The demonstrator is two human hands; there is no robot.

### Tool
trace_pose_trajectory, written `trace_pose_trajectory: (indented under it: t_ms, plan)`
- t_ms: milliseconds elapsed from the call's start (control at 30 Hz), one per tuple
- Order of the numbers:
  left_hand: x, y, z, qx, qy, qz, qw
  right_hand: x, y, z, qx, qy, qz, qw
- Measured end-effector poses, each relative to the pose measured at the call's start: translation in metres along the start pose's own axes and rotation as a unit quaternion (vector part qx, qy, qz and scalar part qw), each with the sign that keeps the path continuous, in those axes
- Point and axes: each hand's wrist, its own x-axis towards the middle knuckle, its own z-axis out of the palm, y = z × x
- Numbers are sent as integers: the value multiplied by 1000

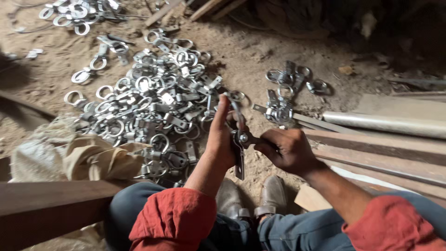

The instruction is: The person assembles metal components by inserting a bolt through a U-shaped bracket and a circular loop, then tightens the bolt using a wrench and by hand.

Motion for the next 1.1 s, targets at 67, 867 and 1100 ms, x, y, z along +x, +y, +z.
trace_pose_trajectory:
  t_ms: [67, 867, 1100]
  plan:
    - [-3, 0, -2, 21, 57, -1, 998, -4, -5, 8, 1, 26, -7, 1000]
    - [-4, -5, 0, 16, 74, 214, 974, -21, -35, 34, 149, -17, 237, 960]
    - [-7, -6, 0, 19, 7, 93, 996, -9, -29, 6, -54, -35, 95, 993]
